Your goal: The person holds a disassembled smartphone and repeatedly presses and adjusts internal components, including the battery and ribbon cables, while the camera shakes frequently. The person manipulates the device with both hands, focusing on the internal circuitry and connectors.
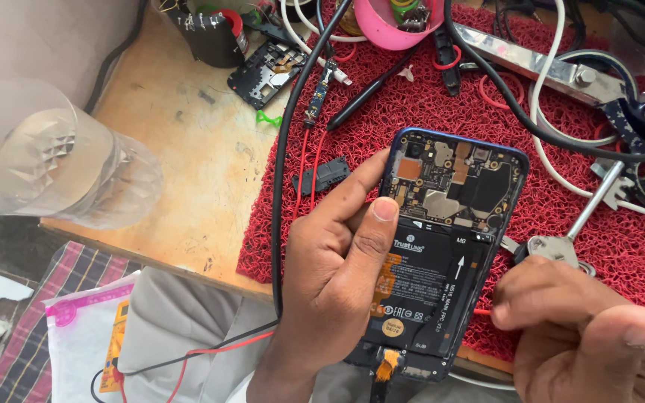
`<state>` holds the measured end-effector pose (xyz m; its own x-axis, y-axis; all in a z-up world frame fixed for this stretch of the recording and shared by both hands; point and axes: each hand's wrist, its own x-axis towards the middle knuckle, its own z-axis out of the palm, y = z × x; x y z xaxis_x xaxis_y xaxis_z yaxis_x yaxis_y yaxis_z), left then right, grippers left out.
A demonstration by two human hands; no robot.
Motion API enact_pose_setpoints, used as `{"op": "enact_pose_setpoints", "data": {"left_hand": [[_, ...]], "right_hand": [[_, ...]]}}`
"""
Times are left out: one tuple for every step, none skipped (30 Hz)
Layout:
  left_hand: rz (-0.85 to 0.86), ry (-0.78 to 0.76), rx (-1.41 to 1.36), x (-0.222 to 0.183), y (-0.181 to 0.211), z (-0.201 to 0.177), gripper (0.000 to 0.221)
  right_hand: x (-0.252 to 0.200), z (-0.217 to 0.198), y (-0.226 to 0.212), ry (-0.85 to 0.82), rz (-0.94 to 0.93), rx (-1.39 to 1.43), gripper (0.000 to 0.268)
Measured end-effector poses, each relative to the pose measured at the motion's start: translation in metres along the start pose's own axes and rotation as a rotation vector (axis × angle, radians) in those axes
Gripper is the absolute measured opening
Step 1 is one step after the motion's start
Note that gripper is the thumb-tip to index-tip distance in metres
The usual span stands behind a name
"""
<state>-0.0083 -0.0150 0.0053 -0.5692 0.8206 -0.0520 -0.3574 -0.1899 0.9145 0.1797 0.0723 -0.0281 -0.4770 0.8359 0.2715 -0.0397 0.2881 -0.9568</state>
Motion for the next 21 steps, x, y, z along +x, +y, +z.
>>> {"op": "enact_pose_setpoints", "data": {"left_hand": [[0.001, -0.006, -0.010, 0.000, 0.000, 0.000, 0.049], [0.001, -0.012, -0.019, 0.001, 0.000, 0.000, 0.049], [0.002, -0.018, -0.029, 0.000, 0.000, -0.001, 0.049], [0.001, -0.018, -0.015, 0.000, 0.000, -0.001, 0.049], [0.002, -0.020, -0.001, 0.000, 0.000, -0.001, 0.049], [0.002, -0.021, 0.013, 0.000, 0.000, -0.001, 0.049], [-0.001, -0.025, 0.006, 0.000, -0.001, -0.001, 0.049], [-0.005, -0.028, 0.000, 0.000, -0.001, -0.001, 0.049], [-0.008, -0.033, -0.007, 0.000, -0.001, -0.001, 0.049], [-0.003, -0.035, 0.007, 0.000, -0.001, -0.001, 0.049], [0.001, -0.036, 0.022, 0.000, -0.001, -0.001, 0.049], [0.005, -0.038, 0.036, 0.000, 0.000, -0.001, 0.049], [-0.003, -0.031, 0.034, 0.000, 0.000, -0.001, 0.048], [-0.012, -0.025, 0.032, 0.000, 0.000, -0.001, 0.048], [-0.020, -0.019, 0.031, 0.000, 0.000, 0.000, 0.048], [-0.026, -0.016, 0.059, 0.000, 0.001, 0.000, 0.048], [-0.032, -0.013, 0.087, -0.001, 0.001, 0.000, 0.048], [-0.038, -0.010, 0.116, -0.001, 0.002, 0.000, 0.048], [-0.033, -0.019, 0.131, -0.001, 0.002, 0.001, 0.047], [-0.028, -0.028, 0.147, -0.001, 0.003, 0.001, 0.047], [-0.021, -0.037, 0.163, -0.001, 0.003, 0.001, 0.046]], "right_hand": [[0.000, 0.002, -0.004, -0.011, -0.021, -0.019, 0.070], [0.001, 0.005, -0.008, -0.012, -0.013, -0.029, 0.069], [0.002, 0.007, -0.012, -0.014, -0.005, -0.037, 0.069], [0.003, 0.009, -0.016, -0.007, 0.034, -0.036, 0.069], [0.004, 0.011, -0.019, -0.006, 0.062, -0.039, 0.068], [0.005, 0.013, -0.022, -0.006, 0.090, -0.041, 0.067], [0.006, 0.015, -0.025, -0.012, 0.108, -0.048, 0.064], [0.007, 0.017, -0.027, -0.006, 0.119, -0.077, 0.058], [0.008, 0.019, -0.030, 0.001, 0.130, -0.107, 0.052], [0.009, 0.022, -0.031, 0.021, 0.133, -0.160, 0.044], [0.010, 0.024, -0.032, 0.040, 0.137, -0.214, 0.037], [0.011, 0.027, -0.033, 0.035, 0.139, -0.263, 0.033], [0.013, 0.030, -0.034, 0.030, 0.142, -0.312, 0.033], [0.014, 0.032, -0.035, 0.024, 0.145, -0.361, 0.037], [0.015, 0.034, -0.036, 0.044, 0.143, -0.388, 0.039], [0.016, 0.037, -0.037, 0.065, 0.141, -0.416, 0.041], [0.017, 0.039, -0.038, 0.085, 0.139, -0.444, 0.044], [0.018, 0.040, -0.039, 0.097, 0.147, -0.456, 0.044], [0.019, 0.041, -0.040, 0.109, 0.156, -0.468, 0.044], [0.020, 0.042, -0.041, 0.120, 0.165, -0.481, 0.045], [0.020, 0.043, -0.042, 0.129, 0.174, -0.477, 0.044]]}}
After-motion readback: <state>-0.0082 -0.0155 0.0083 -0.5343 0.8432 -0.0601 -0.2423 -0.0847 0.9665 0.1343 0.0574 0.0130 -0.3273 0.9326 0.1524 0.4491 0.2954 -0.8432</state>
